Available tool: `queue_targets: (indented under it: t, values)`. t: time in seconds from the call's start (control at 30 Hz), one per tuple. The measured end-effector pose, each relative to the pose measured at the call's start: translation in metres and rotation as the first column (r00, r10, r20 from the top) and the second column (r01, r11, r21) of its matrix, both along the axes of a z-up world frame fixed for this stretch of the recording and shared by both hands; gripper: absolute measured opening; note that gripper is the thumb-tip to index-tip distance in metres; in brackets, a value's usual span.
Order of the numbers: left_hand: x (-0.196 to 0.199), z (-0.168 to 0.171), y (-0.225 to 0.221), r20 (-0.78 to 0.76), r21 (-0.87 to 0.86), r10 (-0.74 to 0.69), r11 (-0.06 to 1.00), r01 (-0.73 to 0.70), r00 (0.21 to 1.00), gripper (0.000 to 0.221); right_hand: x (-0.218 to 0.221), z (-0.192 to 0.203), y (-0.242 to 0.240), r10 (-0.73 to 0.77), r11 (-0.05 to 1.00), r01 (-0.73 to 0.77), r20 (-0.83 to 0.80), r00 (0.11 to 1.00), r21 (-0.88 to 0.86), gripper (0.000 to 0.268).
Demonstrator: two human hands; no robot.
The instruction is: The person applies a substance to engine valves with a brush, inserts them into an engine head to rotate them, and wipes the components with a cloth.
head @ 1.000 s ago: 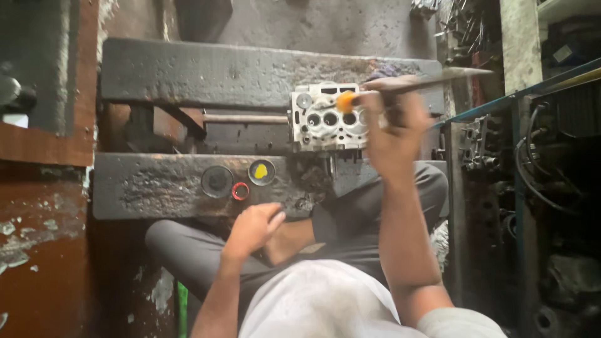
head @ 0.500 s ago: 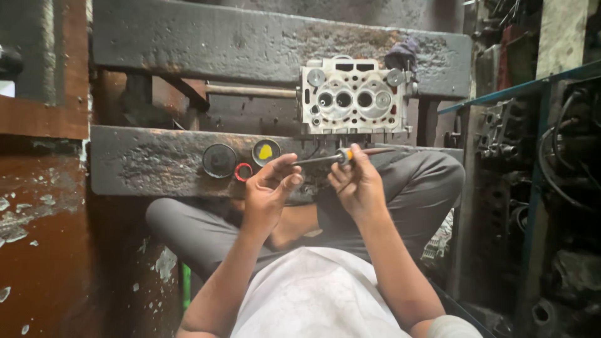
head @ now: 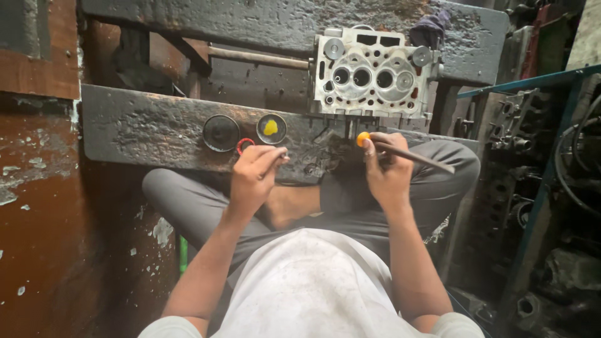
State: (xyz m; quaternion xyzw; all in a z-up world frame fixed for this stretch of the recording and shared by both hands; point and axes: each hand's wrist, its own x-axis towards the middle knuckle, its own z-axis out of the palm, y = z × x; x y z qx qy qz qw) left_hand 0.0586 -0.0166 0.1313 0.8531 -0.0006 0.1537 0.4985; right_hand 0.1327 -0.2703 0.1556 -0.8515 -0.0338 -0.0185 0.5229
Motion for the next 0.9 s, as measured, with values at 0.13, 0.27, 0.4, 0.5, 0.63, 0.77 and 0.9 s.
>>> queue_targets:
  t: [0.13, 0.27, 0.4, 0.5, 0.63, 0.77, 0.9]
  values:
    - [-0.004, -0.027, -0.005, -0.035, 0.166, -0.038, 0.985, 0.043, 0.999, 0.026, 0.014, 0.008, -0.023, 0.16, 0.941, -0.044, 0.327, 0.931, -0.336, 0.017]
    - [-0.009, -0.046, -0.012, -0.053, 0.224, -0.047, 0.973, 0.058, 0.997, 0.024, 0.043, 0.01, -0.048, 0.07, 0.966, -0.004, 0.249, 0.966, -0.257, 0.018]
    - [-0.01, -0.053, -0.015, -0.042, 0.24, -0.033, 0.97, 0.042, 0.999, 0.026, 0.082, 0.01, -0.059, -0.006, 0.985, 0.037, 0.18, 0.984, -0.17, 0.021]
    - [-0.009, -0.051, -0.013, -0.071, 0.245, -0.028, 0.968, 0.044, 0.997, 0.03, 0.099, 0.014, -0.053, -0.008, 0.997, 0.021, 0.16, 0.987, -0.079, 0.02]
    - [-0.011, -0.042, -0.009, -0.107, 0.224, -0.024, 0.974, 0.047, 0.994, 0.036, 0.092, 0.021, -0.039, 0.033, 0.985, 0.012, 0.25, 0.968, -0.174, 0.017]
    - [-0.018, -0.038, -0.003, -0.106, 0.214, 0.001, 0.977, 0.022, 0.994, 0.038, 0.064, 0.015, -0.028, 0.193, 0.971, -0.144, 0.267, 0.944, -0.19, 0.017]
    - [-0.019, -0.035, 0.0, -0.105, 0.22, -0.011, 0.975, 0.034, 0.994, 0.039, 0.055, 0.012, -0.032, 0.191, 0.972, -0.135, 0.317, 0.929, -0.19, 0.017]
